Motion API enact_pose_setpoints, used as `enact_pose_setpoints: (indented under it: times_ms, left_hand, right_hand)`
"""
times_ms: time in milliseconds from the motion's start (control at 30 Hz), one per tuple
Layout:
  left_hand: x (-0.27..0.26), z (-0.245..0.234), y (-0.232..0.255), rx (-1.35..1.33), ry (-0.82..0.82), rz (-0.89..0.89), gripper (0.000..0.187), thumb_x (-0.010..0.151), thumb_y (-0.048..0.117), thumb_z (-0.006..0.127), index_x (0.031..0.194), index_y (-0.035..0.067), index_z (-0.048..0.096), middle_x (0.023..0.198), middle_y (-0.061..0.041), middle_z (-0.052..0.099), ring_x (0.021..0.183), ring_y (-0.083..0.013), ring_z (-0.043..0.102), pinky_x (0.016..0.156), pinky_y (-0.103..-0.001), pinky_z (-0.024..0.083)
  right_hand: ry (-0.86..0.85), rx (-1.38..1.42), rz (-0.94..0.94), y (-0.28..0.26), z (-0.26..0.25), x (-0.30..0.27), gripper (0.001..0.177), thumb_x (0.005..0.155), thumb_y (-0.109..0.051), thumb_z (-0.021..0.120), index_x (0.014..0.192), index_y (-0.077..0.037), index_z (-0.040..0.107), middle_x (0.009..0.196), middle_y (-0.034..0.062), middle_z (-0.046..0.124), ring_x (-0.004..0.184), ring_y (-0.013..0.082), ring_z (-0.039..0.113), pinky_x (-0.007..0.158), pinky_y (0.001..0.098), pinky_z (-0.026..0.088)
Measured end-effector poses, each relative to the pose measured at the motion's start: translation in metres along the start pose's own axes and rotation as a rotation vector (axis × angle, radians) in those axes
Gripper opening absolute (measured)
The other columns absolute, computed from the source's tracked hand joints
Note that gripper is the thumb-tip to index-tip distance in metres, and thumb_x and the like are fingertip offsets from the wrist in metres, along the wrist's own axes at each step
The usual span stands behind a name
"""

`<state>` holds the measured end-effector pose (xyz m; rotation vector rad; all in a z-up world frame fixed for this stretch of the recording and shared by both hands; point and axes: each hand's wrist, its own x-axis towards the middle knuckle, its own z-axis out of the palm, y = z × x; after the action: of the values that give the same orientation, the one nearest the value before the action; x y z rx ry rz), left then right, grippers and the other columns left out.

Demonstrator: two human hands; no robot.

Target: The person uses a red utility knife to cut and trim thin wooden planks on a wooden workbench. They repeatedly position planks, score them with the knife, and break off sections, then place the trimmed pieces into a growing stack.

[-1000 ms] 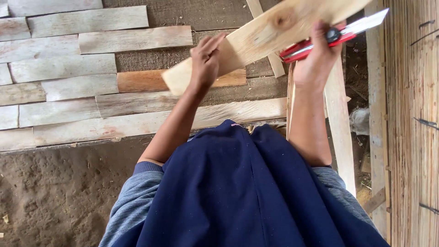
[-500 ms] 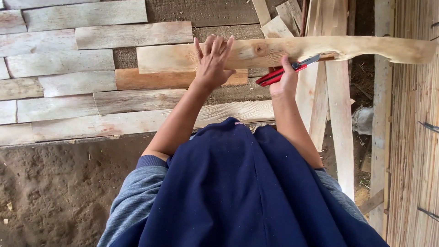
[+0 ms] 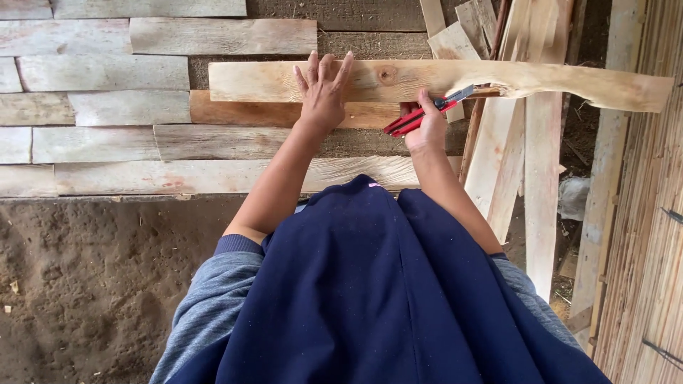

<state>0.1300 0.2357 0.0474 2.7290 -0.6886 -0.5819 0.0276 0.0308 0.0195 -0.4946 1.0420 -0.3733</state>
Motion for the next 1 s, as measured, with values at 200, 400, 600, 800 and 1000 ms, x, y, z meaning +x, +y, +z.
enact_pose_setpoints:
  times_ms: [200,400,600,800,1000]
  left_hand:
    - [0.002,0.002,-0.008,0.009,-0.021,-0.011,0.111,0.078,-0.007,0.062,0.163,0.032,0.002,0.167,-0.02,0.009,0.151,-0.0454,-0.012,0.115,-0.069,-0.013]
    - [0.005,0.006,-0.014,-0.018,-0.026,0.03,0.109,0.085,0.037,0.08,0.163,0.029,0.004,0.167,-0.022,0.013,0.151,-0.047,-0.01,0.113,-0.07,-0.014]
    - [0.013,0.02,0.0,0.026,-0.043,0.141,0.106,0.088,0.061,0.073,0.164,0.032,0.004,0.173,-0.013,0.007,0.154,-0.0423,-0.01,0.113,-0.067,-0.019]
    - [0.024,0.014,0.011,-0.046,0.029,0.154,0.097,0.084,0.05,0.081,0.16,0.025,0.026,0.158,-0.016,0.031,0.15,-0.0421,0.015,0.115,-0.074,0.003]
    - [0.024,-0.003,0.021,-0.111,-0.021,0.113,0.092,0.088,0.033,0.074,0.162,0.022,0.021,0.164,-0.017,0.024,0.152,-0.0413,0.01,0.116,-0.072,-0.005]
  right_hand:
    - [-0.042,-0.004,-0.016,0.014,-0.003,0.018,0.021,0.081,-0.012,0.083,0.097,-0.009,0.07,0.09,0.0089,0.072,0.089,0.0245,0.069,0.088,0.0446,0.063]
    - [-0.056,-0.046,-0.032,0.019,-0.002,0.024,0.021,0.082,-0.014,0.082,0.096,-0.007,0.068,0.089,0.0105,0.068,0.086,0.0278,0.068,0.081,0.0445,0.063]
    - [-0.031,-0.129,-0.026,0.011,0.002,0.008,0.017,0.082,-0.014,0.082,0.093,-0.009,0.07,0.09,0.0085,0.072,0.082,0.0261,0.069,0.076,0.0437,0.063]
    - [-0.123,-0.194,0.057,-0.009,-0.016,-0.003,0.012,0.081,0.011,0.059,0.092,0.009,0.064,0.086,0.0213,0.07,0.071,0.0328,0.071,0.065,0.0405,0.064]
    - [0.047,-1.613,-0.874,-0.024,-0.061,0.028,0.037,0.08,0.008,0.076,0.112,-0.004,0.062,0.123,0.0128,0.053,0.091,0.0325,0.072,0.07,0.0463,0.065]
